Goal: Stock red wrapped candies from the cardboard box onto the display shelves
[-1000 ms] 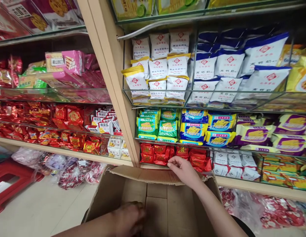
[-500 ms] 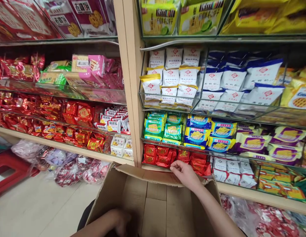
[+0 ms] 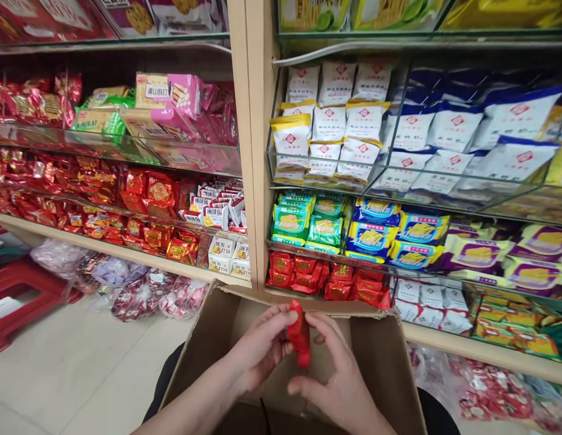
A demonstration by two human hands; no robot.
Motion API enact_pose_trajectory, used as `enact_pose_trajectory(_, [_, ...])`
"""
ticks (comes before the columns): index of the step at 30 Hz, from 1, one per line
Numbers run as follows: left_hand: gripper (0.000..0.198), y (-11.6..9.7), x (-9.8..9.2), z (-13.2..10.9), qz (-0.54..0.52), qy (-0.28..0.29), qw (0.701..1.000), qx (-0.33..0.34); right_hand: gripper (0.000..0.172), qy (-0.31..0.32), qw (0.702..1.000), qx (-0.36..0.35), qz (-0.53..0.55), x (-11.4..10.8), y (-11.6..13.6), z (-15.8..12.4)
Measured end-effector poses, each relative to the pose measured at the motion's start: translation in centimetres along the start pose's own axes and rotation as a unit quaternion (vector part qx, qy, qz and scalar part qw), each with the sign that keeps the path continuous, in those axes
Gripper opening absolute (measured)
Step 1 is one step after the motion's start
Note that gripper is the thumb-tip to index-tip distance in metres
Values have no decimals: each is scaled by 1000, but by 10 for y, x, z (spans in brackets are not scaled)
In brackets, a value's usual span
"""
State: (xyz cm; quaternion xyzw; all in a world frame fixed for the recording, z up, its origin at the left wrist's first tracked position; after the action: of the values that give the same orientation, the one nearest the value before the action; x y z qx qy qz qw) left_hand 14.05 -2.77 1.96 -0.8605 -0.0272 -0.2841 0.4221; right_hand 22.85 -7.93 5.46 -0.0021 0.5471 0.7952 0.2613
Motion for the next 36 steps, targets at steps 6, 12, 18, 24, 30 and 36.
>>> enact_pose_trajectory(6, [42, -6, 3, 6, 168, -12, 981, 94, 35, -66, 957, 228, 165, -1, -51, 0])
enact_pose_trajectory(12, [39, -7, 3, 11, 149, 1, 984, 103, 29, -58, 972, 187, 126, -10, -48, 5])
enact_pose_trajectory(18, [35, -2, 11, 7, 60, 37, 996, 52, 45, -17, 995, -77, -56, -12, -1, 8])
enact_pose_trajectory(24, [39, -19, -2, 13, 25, -34, 990, 138, 41, -109, 972, 133, 164, -18, -37, 5])
enact_pose_trajectory(30, [34, -22, -4, 18, 39, -57, 981, 182, 44, -135, 927, 201, 286, -11, -51, 11])
enact_pose_trajectory(36, [51, -20, 11, 13, 75, -7, 983, 170, 40, -145, 911, 239, 302, -17, -64, 10])
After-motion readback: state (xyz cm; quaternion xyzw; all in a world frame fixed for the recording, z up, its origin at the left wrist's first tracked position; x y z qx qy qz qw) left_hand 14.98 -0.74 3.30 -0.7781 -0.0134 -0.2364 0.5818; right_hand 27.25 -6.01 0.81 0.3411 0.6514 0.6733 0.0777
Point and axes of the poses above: each hand's wrist, its own z-axis towards the middle knuckle, its own x-axis out of the palm, y = z × x, the point moved 10 cm from there along z, towards the middle knuckle, and after that the axes turned 9 degrees about -y, right-handed, at the moved point
